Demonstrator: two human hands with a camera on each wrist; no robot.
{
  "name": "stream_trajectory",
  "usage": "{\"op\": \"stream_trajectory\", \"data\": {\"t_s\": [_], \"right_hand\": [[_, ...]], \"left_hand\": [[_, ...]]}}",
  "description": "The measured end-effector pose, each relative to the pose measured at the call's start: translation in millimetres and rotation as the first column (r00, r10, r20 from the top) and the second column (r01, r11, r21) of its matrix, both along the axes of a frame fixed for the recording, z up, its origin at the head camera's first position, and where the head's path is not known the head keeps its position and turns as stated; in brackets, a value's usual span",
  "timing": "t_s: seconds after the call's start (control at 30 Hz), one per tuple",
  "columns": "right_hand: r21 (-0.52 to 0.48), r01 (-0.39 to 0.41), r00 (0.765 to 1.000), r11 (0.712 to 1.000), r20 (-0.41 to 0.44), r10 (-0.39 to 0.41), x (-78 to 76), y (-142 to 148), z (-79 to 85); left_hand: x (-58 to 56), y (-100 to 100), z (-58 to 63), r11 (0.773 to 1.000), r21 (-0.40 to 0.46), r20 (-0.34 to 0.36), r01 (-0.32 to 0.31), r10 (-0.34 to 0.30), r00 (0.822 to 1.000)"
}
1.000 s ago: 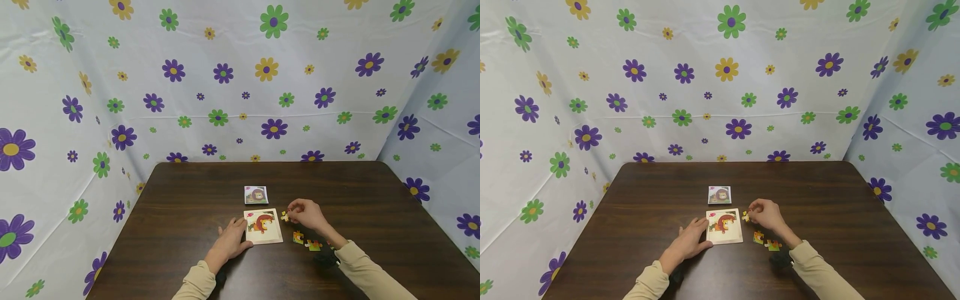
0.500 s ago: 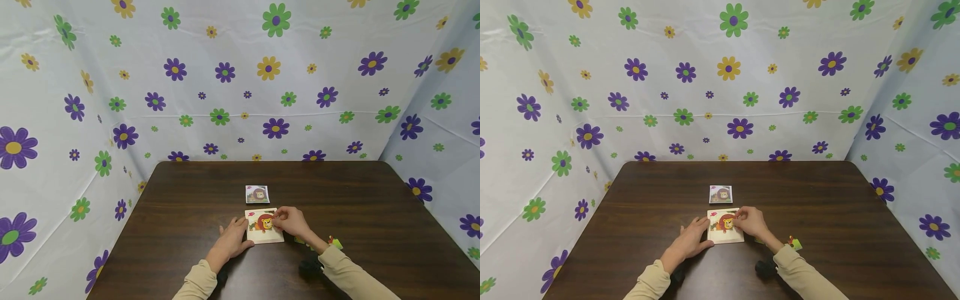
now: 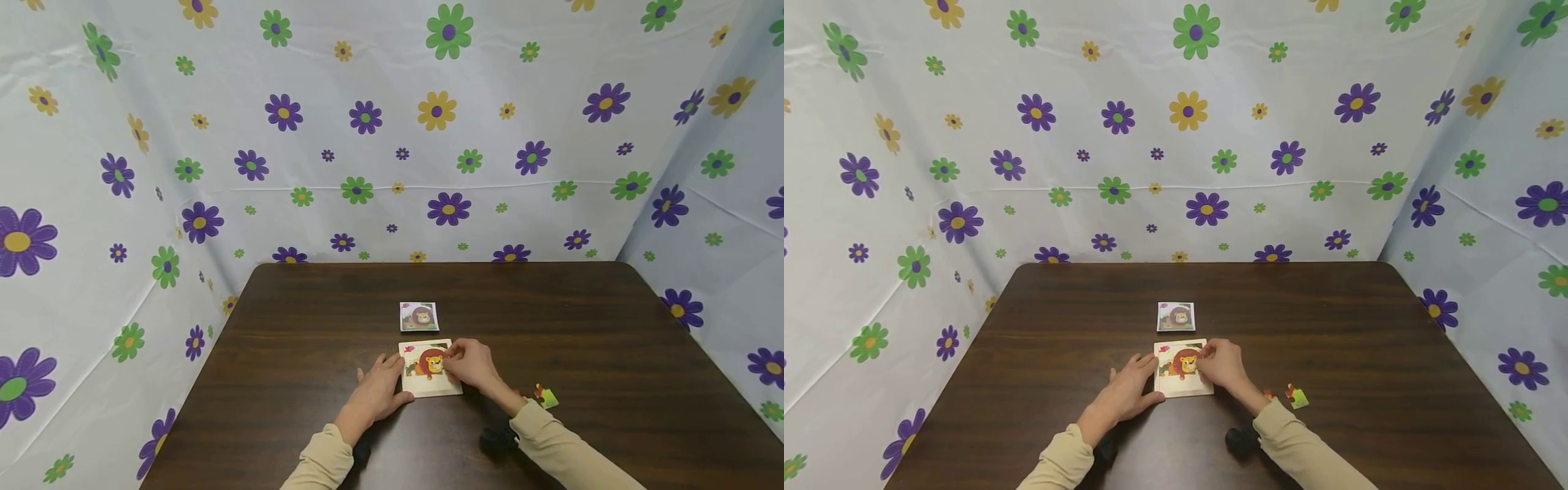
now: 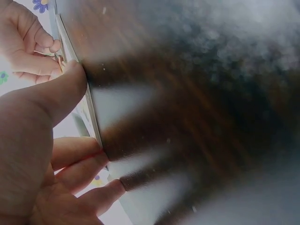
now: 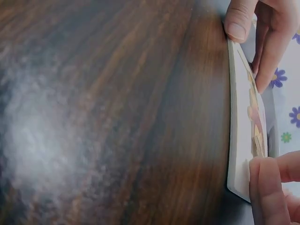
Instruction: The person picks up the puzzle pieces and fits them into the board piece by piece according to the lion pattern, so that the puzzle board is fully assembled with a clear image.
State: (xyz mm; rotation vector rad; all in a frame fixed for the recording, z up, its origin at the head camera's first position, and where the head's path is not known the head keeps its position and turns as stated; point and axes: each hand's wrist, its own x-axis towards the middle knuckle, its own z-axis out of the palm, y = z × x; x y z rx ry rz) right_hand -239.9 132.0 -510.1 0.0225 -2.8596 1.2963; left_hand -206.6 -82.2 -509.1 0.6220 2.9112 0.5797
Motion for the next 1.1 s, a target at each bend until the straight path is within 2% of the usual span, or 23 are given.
{"op": "stream_trajectory", "data": {"t_s": [0.17, 0.37, 0.6, 0.8, 0.87, 0.97, 1.03, 1.1], "right_hand": [[-0.007, 0.018, 1.000, 1.000, 0.006, -0.018, -0.4, -2, -2.3], [-0.047, 0.002, 1.000, 0.999, 0.009, -0.002, -0.7, -1, -6.0], [-0.148, 0.006, 0.996, 0.989, 0.087, 0.007, -3.9, -1, -7.2], [-0.175, -0.016, 0.993, 0.984, 0.112, 0.036, -4.6, 0, -5.3], [-0.167, -0.060, 0.994, 0.984, 0.079, 0.074, -3.8, 2, -6.5], [-0.082, -0.165, 0.985, 0.983, -0.054, 0.161, -2.8, 9, -9.2], [0.014, -0.261, 0.950, 0.965, -0.173, 0.259, -2.7, 14, -9.7], [0.131, -0.331, 0.899, 0.934, -0.256, 0.354, -3.3, 20, -8.7]], "left_hand": [[0.1, 0, 0.5, 1.000, 0.004, -0.002, -0.003, 0.003, 1.000], [0.7, 0, 0.9, 1.000, 0.001, -0.005, 0.005, -0.005, 1.000], [0.1, 0, 0.5, 1.000, 0.001, -0.003, 0.003, -0.003, 1.000], [-0.6, -2, -0.2, 1.000, -0.004, -0.008, 0.000, 0.000, 1.000], [-0.7, -1, -0.7, 1.000, -0.006, -0.008, 0.000, 0.000, 1.000], [-0.9, -1, -0.6, 1.000, -0.013, -0.004, 0.000, 0.000, 1.000], [-1.1, 0, -0.5, 1.000, -0.010, 0.003, -0.001, 0.001, 1.000], [-1.5, 0, -0.6, 1.000, -0.010, 0.003, -0.002, 0.002, 1.000]]}}
